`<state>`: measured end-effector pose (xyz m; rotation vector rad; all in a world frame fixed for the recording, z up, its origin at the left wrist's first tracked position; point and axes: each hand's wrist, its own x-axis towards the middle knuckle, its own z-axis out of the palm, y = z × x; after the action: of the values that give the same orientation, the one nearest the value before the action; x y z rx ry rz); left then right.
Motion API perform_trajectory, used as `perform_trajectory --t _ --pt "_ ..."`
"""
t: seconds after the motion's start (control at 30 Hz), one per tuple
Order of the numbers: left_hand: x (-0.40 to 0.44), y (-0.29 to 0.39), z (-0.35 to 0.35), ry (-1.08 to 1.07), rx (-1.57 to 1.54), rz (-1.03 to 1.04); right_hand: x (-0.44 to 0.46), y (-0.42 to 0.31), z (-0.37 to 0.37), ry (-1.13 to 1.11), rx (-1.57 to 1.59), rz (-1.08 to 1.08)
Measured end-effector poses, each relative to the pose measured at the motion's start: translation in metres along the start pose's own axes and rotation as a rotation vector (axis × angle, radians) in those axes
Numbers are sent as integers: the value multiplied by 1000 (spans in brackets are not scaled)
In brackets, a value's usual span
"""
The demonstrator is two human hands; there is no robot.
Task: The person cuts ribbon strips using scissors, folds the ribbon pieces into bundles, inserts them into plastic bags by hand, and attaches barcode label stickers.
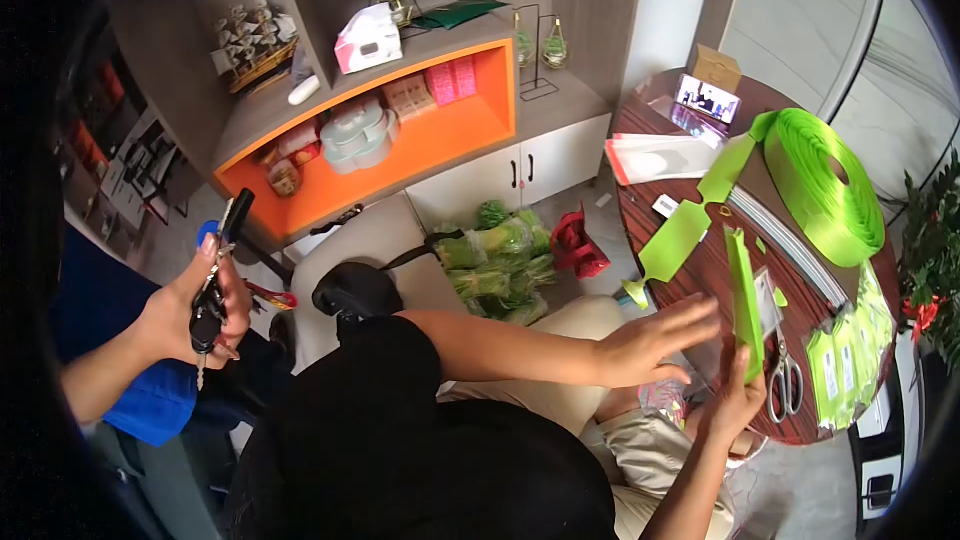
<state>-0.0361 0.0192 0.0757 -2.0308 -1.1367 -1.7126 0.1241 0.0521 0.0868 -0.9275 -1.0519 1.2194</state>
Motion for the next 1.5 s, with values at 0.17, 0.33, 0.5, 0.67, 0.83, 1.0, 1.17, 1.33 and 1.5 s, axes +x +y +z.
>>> perform_trajectory --t 0.17,0.33,0.5,0.67,0.83,1.0,1.17,1.33,1.5 --pt "-15 -5 14 -474 -1035 -1012 7 -11 -40 -185 -406 -264" --pt "12 6 -12 -756 -1715 -1309 9 -28 -54 -283 -463 -410" --pt "12 16 -11 -751 -1703 -1251 -2 -41 -39 -318 -464 -443" --pt "2 -8 2 -122 -1490 -1269 -32 -44 -63 -39 -389 -229" --pt "15 -15 -19 145 -1461 -1465 -78 -35 -71 -33 -810 -583" --pt "22 -8 -15 243 -1540 -1512 -87 -53 -58 -237 -1125 -791" --pt "17 -11 -14 89 -1522 -1435 -86 -55 -54 -253 -1073 -779" --pt "19 -19 -11 142 -1361 -1297 -90 -47 -57 -243 -897 -684" --pt "16 -11 -6 145 -1415 -1260 -94 -44 -53 -227 -819 -610"
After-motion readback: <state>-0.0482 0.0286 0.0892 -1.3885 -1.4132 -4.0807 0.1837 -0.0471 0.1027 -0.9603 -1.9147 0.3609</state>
